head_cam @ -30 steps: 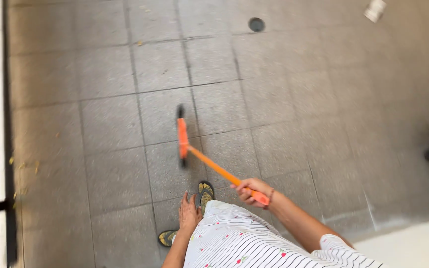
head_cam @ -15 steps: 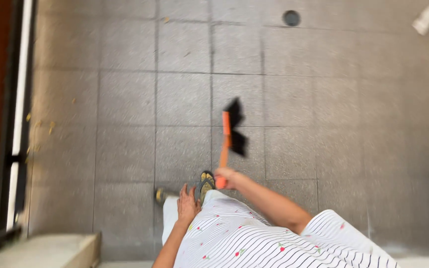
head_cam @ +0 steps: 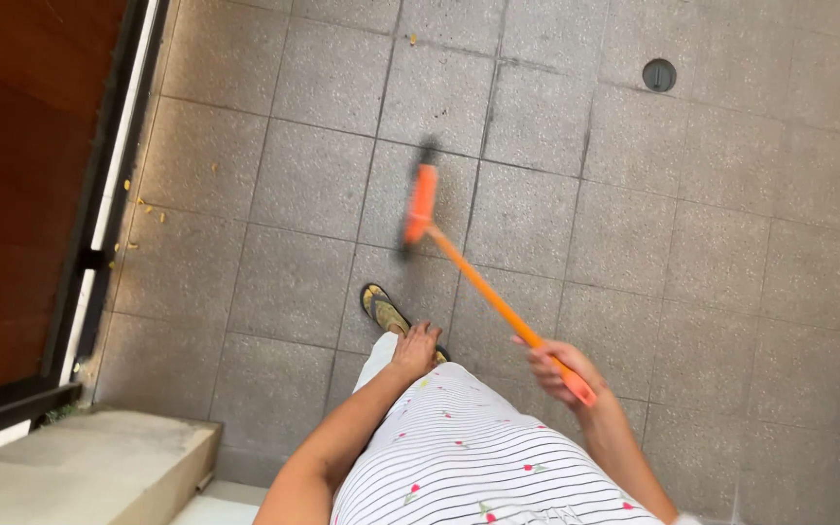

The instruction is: Sweeping a tiled floor area using a broom.

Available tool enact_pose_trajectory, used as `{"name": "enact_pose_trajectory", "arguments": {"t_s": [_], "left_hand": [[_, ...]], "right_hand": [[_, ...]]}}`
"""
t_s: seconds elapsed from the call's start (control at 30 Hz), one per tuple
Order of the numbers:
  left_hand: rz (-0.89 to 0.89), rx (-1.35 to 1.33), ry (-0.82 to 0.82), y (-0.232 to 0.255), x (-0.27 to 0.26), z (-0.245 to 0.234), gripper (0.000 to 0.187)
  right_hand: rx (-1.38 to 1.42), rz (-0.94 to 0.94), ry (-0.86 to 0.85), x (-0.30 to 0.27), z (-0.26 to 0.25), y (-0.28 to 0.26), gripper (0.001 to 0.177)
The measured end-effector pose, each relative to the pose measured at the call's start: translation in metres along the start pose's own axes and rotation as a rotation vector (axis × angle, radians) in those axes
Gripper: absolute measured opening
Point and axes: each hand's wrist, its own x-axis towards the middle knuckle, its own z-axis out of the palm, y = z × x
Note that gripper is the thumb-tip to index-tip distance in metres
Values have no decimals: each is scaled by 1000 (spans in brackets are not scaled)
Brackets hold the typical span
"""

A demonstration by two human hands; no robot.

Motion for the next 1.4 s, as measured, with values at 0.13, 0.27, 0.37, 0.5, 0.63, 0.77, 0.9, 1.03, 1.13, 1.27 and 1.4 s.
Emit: {"name": "enact_pose_trajectory", "arguments": {"t_s": [0.13,0.27,0.37,0.5,0.63,0.77,0.9,1.03,1.13,1.27,1.4], "left_hand": [[24,24,-28,-23,24,-45,58],[15,11,-51,-54,31,-69,57],[-21,-13,-39,-73,30,-90,56],[-90,-52,17,-102,27,-106,58],[-150,-71,26,-112,13,-130,62],[-258,-101,84,-129,13,-146,60],[-212,-58,63,-130,22,-156,56],[-136,-56,-2,-134,43,-140,57],[-69,-70,-64,-129,52,-149,52],[-24,-12,-128,-127,68,-159,50],[-26,-22,-184,-125,71,-161,47]], "right_hand": [[-41,-65,213,1,3,-15,40],[-98,-94,496,77,-67,-44,7],[-71,-135,537,168,-120,-67,15],[-164,-2,741,283,-45,-30,18],[-301,73,434,378,62,51,12],[-237,405,-35,413,111,-6,5],[48,319,-162,314,177,-77,34],[156,159,-170,215,181,-86,44],[354,17,-95,145,162,-89,56],[245,-118,96,101,114,-96,46],[8,-120,407,137,50,-99,7]]}}
